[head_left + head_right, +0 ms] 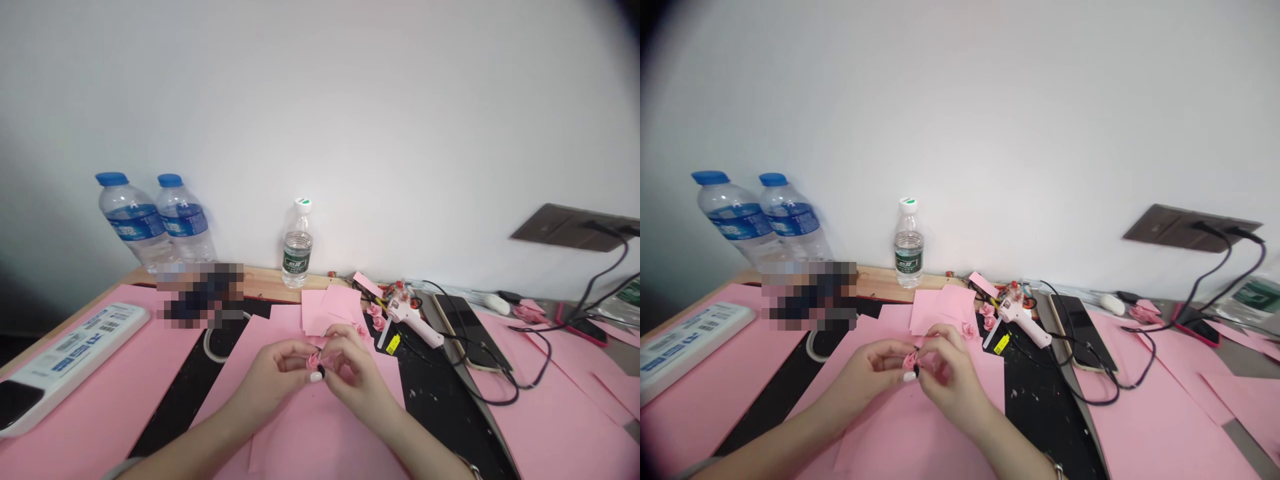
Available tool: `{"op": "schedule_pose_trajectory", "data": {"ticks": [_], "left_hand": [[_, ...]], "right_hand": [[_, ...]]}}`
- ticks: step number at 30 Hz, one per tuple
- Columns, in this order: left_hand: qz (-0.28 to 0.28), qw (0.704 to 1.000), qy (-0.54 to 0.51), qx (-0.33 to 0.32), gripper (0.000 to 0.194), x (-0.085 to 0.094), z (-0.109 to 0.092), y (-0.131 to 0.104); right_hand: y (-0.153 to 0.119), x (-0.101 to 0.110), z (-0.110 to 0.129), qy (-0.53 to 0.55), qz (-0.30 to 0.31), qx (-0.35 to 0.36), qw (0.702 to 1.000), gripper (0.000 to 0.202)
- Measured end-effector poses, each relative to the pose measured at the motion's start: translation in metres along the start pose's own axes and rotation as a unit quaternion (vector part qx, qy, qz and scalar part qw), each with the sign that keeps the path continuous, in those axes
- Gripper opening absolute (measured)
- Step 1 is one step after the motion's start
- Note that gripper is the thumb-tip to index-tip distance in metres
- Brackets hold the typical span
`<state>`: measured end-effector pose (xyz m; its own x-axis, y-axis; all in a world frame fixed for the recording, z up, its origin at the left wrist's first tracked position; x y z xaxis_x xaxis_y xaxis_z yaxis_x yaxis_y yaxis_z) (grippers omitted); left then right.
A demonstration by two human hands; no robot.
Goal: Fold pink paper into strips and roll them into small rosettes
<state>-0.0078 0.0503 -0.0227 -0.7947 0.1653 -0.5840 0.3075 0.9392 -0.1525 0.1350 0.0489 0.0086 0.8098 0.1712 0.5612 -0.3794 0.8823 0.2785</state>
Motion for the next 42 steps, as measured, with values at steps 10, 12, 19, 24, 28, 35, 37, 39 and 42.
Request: {"op": "schedule_pose_trajectory", "data": {"ticks": [10, 12, 19, 24, 28, 35, 37, 39, 42], "left_hand": [[0.0, 1.0, 0.013, -0.007, 0.023, -0.004, -0.001, -0.001], [0.002, 1.0, 0.017, -0.007, 0.023, -0.005, -0.002, -0.001], [0.045, 0.998, 0.04, 0.002, 0.018, -0.011, -0.005, -0.001], [0.018, 1.0, 0.012, -0.006, 0.026, -0.004, 0.0, 0.0], [0.014, 0.999, 0.039, -0.001, 0.022, -0.004, 0.0, 0.001], [0.034, 0.998, 0.045, 0.0, 0.022, -0.007, -0.001, 0.002], [0.028, 0.999, 0.037, 0.0, 0.023, -0.008, -0.003, 0.001], [0.023, 0.999, 0.029, 0.001, 0.023, -0.009, -0.004, 0.0], [0.019, 0.999, 0.029, 0.007, 0.023, -0.01, -0.006, -0.001]], "right_hand": [[0.0, 0.001, 0.002, -0.003, 0.006, 0.003, 1.0, 0.019], [0.0, 0.002, 0.003, 0.0, 0.005, 0.005, 1.0, 0.019], [0.002, 0.001, 0.005, 0.006, 0.01, 0.014, 1.0, 0.027], [0.002, 0.0, 0.004, -0.009, 0.008, 0.022, 1.0, 0.028], [0.0, 0.0, 0.003, -0.024, 0.016, 0.032, 0.999, 0.029], [0.0, 0.0, 0.005, -0.038, 0.02, 0.052, 0.998, 0.032], [0.0, 0.002, 0.006, -0.039, 0.021, 0.044, 0.998, 0.032], [0.001, 0.005, 0.005, -0.035, 0.01, 0.03, 0.999, 0.029], [0.0, 0.008, 0.001, -0.042, -0.018, 0.01, 0.999, 0.018]]}}
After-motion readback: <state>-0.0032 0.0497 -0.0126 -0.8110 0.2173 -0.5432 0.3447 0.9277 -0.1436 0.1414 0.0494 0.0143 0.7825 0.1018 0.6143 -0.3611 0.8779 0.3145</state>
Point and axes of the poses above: each hand's wrist, its own y-axis towards the middle knuckle, its own x-axis out of the back of the hand, z = x × y, the point moved 5 cm from there along y, towards the middle knuckle, and after that the axes turned 14 degrees about -y, right-handed, at the moved point
